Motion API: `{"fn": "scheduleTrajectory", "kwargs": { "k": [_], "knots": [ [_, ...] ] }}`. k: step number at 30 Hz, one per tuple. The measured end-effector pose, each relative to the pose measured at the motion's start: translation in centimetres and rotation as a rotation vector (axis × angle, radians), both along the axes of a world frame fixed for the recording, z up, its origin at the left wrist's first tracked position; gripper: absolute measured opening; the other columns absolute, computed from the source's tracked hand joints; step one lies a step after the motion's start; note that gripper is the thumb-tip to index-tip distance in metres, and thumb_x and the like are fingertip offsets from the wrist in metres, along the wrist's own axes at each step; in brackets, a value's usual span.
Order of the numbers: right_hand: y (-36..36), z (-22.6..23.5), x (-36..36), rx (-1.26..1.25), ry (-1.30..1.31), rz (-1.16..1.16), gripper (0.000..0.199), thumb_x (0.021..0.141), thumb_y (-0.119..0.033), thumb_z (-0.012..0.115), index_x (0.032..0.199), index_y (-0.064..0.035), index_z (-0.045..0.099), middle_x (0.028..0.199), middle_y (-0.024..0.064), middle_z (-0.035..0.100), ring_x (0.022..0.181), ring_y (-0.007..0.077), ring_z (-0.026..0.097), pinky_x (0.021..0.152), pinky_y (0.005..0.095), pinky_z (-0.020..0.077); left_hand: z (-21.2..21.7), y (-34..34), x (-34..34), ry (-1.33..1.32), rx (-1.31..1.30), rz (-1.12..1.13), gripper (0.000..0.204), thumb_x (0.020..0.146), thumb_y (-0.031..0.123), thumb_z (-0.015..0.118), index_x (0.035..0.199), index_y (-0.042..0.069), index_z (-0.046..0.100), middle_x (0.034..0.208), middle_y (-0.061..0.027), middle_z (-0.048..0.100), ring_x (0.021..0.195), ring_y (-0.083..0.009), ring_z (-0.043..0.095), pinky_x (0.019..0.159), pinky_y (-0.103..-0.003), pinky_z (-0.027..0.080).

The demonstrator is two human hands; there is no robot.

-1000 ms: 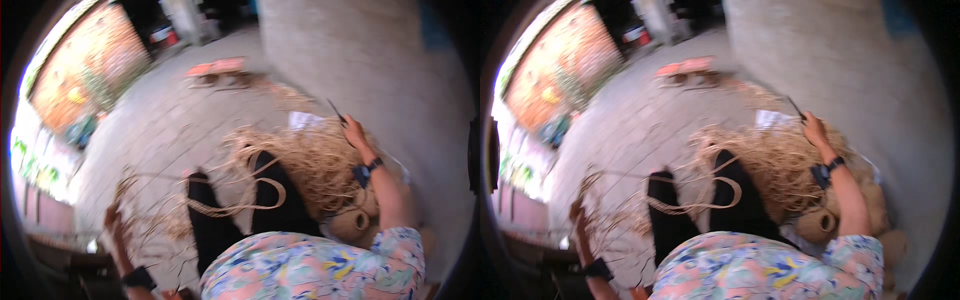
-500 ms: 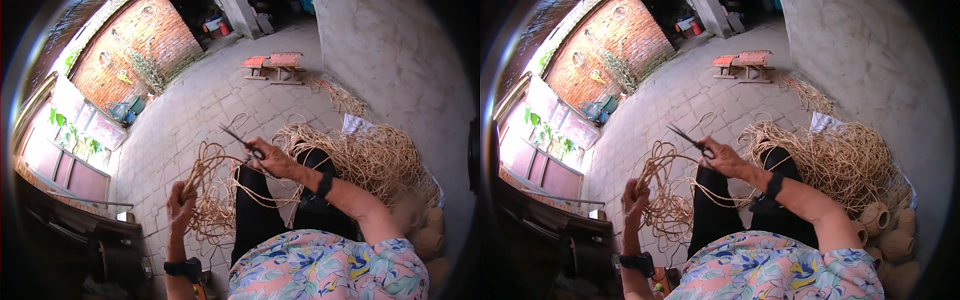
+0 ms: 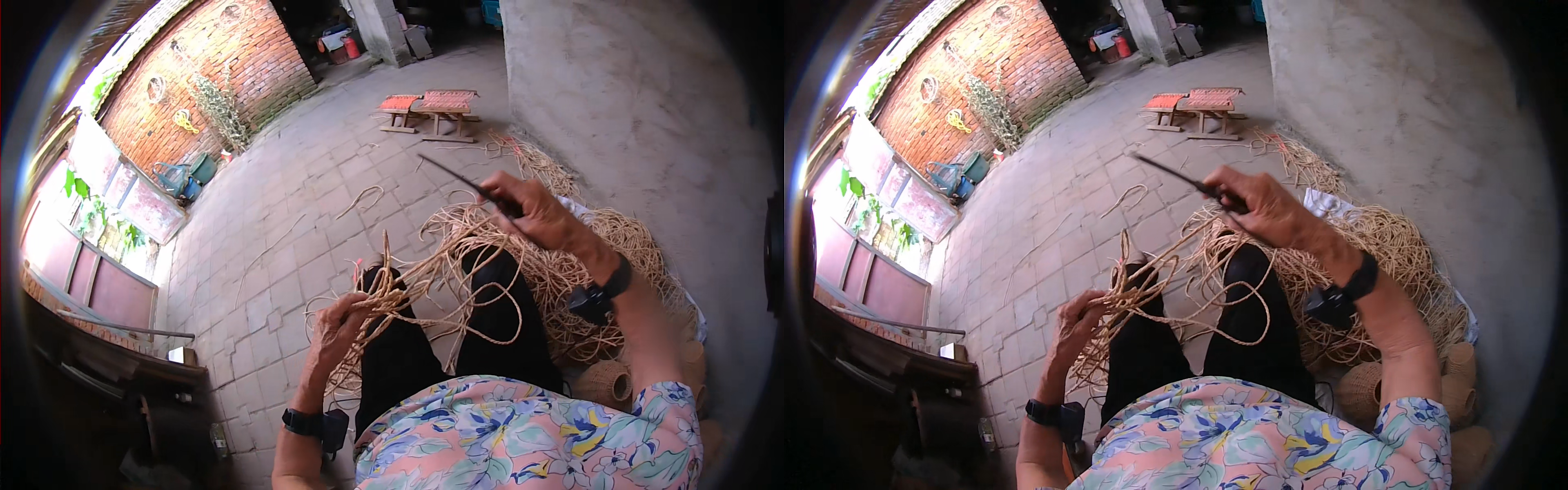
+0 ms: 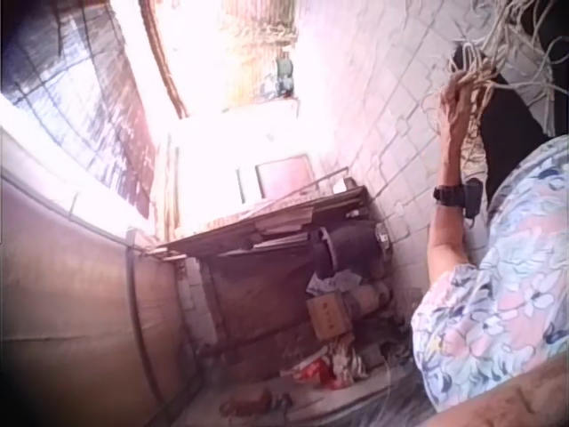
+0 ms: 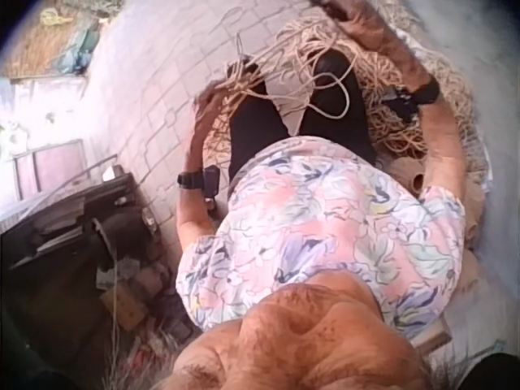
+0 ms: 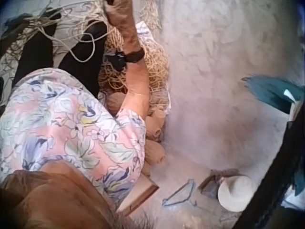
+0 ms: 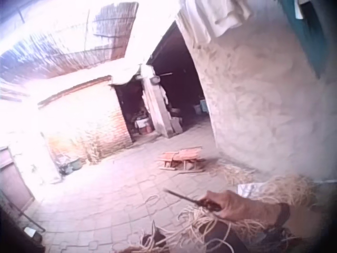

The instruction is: Sorting and preparing bundles of bamboo or straw strands for weaving or manufacturing.

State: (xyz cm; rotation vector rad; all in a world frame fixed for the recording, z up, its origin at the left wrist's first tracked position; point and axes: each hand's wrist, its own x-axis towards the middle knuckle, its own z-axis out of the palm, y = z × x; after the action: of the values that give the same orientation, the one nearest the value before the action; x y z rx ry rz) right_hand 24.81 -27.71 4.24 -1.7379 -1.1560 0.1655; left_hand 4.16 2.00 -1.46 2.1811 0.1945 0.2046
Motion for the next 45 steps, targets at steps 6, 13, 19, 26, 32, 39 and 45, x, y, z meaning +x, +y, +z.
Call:
{"fn": "scheduleTrajectory", "kwargs": {
  "k": [6,13,19,26,32,39,45],
  "knots": [
    [-9.7,1.0,4.5,-0.132,0.136,-0.190,0.028,0.080,-0.006,0.058,0.107,-0.0041,0.053,0.080,-0.0035,0.048,0.074,0.0051,0.047,0.063,0.0216,0.0393,-2.4,0.2,0.6,0.053,-0.071,0.046,0.023,0.087,0.020,0.059,0.099,0.002,0.067,0.066,-0.0010,0.058,0.060,-0.0071,0.050,0.055,-0.024,0.040],
    [-15.3,-4.6,3.8,-0.398,-0.254,-0.724,0.031,0.083,-0.020,0.064,0.107,-0.0043,0.051,0.081,0.0024,0.053,0.075,0.0102,0.054,0.061,0.0236,0.0446,-3.3,-1.0,0.7,0.013,-0.217,0.166,0.022,0.087,0.017,0.060,0.103,0.004,0.067,0.067,0.0020,0.057,0.060,-0.0055,0.046,0.054,-0.022,0.037],
    [-8.2,-10.2,-4.5,-0.090,0.936,0.171,0.041,0.087,-0.028,0.058,0.115,0.0013,0.049,0.103,0.0125,0.062,0.089,0.0172,0.061,0.083,0.0307,0.0502,-3.6,-1.7,0.8,-0.006,-0.212,0.158,0.021,0.088,0.013,0.059,0.104,0.002,0.066,0.070,0.0036,0.056,0.063,-0.0056,0.046,0.056,-0.022,0.037],
    [0.3,-11.8,-6.2,0.177,1.134,0.197,0.045,0.094,-0.044,0.047,0.110,-0.0026,0.051,0.092,0.0055,0.060,0.080,0.0115,0.056,0.071,0.0238,0.0469,-2.7,-3.5,0.3,-0.010,-0.234,0.079,0.024,0.088,0.014,0.059,0.108,0.001,0.065,0.072,0.0027,0.055,0.064,-0.0060,0.047,0.055,-0.022,0.037],
    [0.4,-12.6,-4.5,0.352,1.177,0.058,0.040,0.093,-0.043,0.050,0.101,-0.0043,0.052,0.076,0.0053,0.058,0.060,0.0062,0.048,0.053,0.0199,0.0381,-2.8,-2.1,-0.1,0.242,-0.875,-0.119,0.041,0.083,0.017,0.062,0.121,0.003,0.055,0.084,-0.0042,0.060,0.066,-0.0071,0.048,0.057,-0.019,0.036],
    [-0.4,-12.8,-4.7,0.328,1.130,-0.078,0.039,0.093,-0.042,0.052,0.099,-0.0040,0.052,0.074,0.0041,0.056,0.052,0.0037,0.042,0.044,0.0175,0.0336,-4.9,-1.8,0.2,0.181,-0.997,-0.097,0.032,0.082,0.009,0.058,0.112,0.002,0.056,0.085,-0.0026,0.058,0.068,-0.0082,0.053,0.061,-0.019,0.044],
    [2.4,-12.4,-5.9,0.370,0.766,-0.302,0.023,0.094,-0.028,0.054,0.097,-0.0052,0.052,0.073,0.0015,0.054,0.046,-0.0002,0.036,0.038,0.0149,0.0272,-5.4,-2.4,0.8,0.120,-1.100,-0.043,0.035,0.081,0.006,0.057,0.116,0.005,0.053,0.088,-0.0045,0.058,0.070,-0.0104,0.055,0.062,-0.021,0.046]
  ]
}}
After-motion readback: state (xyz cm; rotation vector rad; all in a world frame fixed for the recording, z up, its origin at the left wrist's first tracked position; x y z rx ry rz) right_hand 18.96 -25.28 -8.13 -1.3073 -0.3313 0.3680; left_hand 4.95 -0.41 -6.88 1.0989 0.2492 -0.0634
